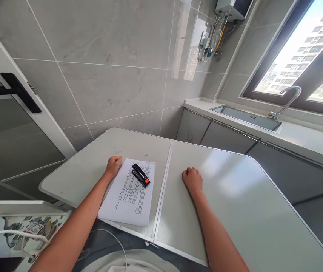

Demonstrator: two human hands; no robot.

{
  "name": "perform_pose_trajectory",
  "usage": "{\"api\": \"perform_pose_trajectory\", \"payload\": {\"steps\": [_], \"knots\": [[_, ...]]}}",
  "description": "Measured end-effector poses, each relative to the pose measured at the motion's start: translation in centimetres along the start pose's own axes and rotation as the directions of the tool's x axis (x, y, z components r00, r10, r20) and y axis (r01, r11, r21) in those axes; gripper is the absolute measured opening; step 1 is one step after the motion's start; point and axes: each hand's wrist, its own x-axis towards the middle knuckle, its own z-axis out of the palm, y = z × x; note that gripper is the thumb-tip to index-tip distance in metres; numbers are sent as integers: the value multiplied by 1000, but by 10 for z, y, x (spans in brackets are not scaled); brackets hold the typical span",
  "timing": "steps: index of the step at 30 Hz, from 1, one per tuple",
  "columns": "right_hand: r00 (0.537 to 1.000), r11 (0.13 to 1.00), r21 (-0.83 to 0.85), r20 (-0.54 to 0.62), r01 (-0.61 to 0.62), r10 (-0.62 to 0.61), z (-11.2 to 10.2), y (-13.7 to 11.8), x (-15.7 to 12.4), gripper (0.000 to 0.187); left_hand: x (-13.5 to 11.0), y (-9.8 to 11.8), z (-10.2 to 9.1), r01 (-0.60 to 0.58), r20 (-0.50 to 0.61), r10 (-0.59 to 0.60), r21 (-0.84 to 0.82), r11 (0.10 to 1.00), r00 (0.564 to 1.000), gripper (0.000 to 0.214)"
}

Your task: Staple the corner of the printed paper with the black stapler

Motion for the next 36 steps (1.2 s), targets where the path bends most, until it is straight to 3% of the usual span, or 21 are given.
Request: {"api": "perform_pose_trajectory", "payload": {"steps": [6, 9, 13, 16, 19, 24, 36], "knots": [[1000, 999, 34, -7, 8, -8, -1, 1, 2, 27, 2, -1, 1, 7, 13, -7, 17, 1000, 1000, 32], [999, 990, 134, -24, 31, -28, -1, -10, -3, 24, 3, 0, 1, 14, 14, -14, 8, 1000, 1000, 32], [987, 951, 266, -4, 156, -160, 7, -48, -24, 26, 2, 1, 2, 18, 13, -18, -15, 1000, 1000, 32], [970, 945, 236, 32, 225, -239, 17, -86, -43, 25, 1, 1, 2, 21, 12, -20, -30, 999, 1000, 33], [978, 965, 186, 66, 184, -199, 21, -120, -54, 29, 1, 1, 3, 20, 14, -19, -42, 999, 1000, 33], [991, 995, 100, 130, 7, -21, 20, -156, -53, 34, 1, 1, 3, 26, 19, -24, -63, 998, 1000, 33], [991, 966, 258, 132, -37, 3, 28, -157, -45, 18, 2, -1, 3, 24, 33, -22, -62, 998, 999, 34]]}}
